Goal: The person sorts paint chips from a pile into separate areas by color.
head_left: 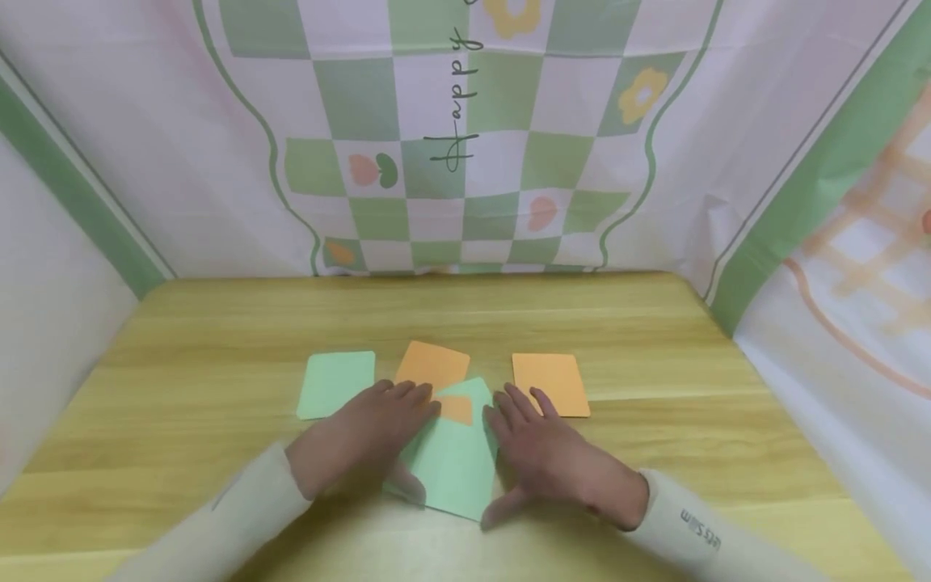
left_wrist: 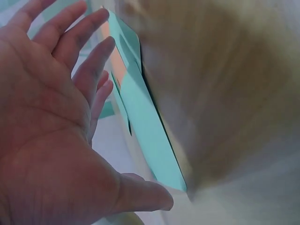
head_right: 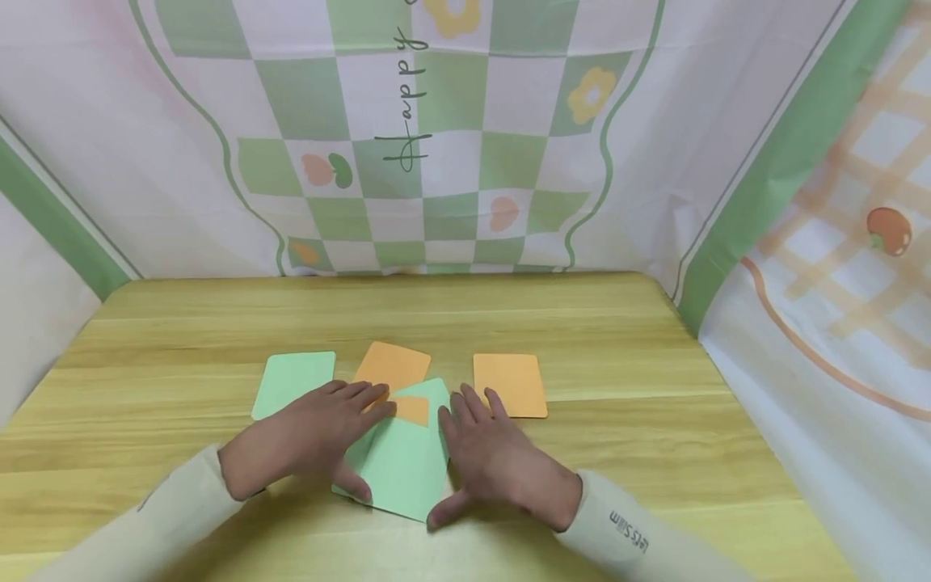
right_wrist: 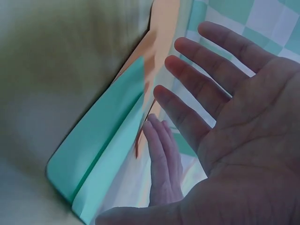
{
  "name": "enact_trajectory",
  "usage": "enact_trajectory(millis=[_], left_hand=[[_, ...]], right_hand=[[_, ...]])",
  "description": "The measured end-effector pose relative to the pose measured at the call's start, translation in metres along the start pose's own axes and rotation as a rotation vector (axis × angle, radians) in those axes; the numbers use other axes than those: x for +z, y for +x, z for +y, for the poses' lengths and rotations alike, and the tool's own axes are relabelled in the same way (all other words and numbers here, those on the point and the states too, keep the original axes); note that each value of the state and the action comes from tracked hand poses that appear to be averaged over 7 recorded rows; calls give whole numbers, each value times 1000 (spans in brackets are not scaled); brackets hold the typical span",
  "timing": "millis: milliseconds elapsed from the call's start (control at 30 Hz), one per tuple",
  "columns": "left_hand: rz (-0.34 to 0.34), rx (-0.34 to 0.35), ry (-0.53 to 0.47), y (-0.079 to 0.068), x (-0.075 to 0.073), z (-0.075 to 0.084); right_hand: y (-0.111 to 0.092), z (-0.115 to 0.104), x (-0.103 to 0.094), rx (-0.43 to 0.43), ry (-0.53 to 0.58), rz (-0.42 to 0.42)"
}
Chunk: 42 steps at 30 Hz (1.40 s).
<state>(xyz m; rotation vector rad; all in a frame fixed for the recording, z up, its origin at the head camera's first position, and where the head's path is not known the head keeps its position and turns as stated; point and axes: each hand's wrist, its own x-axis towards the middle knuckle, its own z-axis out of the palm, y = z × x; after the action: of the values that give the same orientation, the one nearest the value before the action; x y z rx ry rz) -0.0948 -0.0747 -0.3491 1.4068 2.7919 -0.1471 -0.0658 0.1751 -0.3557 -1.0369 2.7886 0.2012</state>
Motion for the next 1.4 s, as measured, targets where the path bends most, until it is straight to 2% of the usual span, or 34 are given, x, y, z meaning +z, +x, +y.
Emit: enact_trajectory(millis=[167, 267, 467, 767, 1200, 1400], left_hand=[[-41, -42, -64, -7, 3, 7], [-57, -50, -51, -10, 4, 10], [-23, -49, -23, -14, 4, 12], [-91, -86, -79, -14, 9, 14], [-127, -85, -80, -11, 11, 17], [-111, -70, -37, -11, 8, 16]], right_hand=[[-3, -6, 3, -8, 26, -3], [-4, -9, 5, -13, 19, 5], [-5, -12, 8, -16, 0, 20], [-5, -15, 14, -43, -24, 72], [-3, -16, 11, -48, -19, 65], [0, -16, 5, -32, 13, 67]])
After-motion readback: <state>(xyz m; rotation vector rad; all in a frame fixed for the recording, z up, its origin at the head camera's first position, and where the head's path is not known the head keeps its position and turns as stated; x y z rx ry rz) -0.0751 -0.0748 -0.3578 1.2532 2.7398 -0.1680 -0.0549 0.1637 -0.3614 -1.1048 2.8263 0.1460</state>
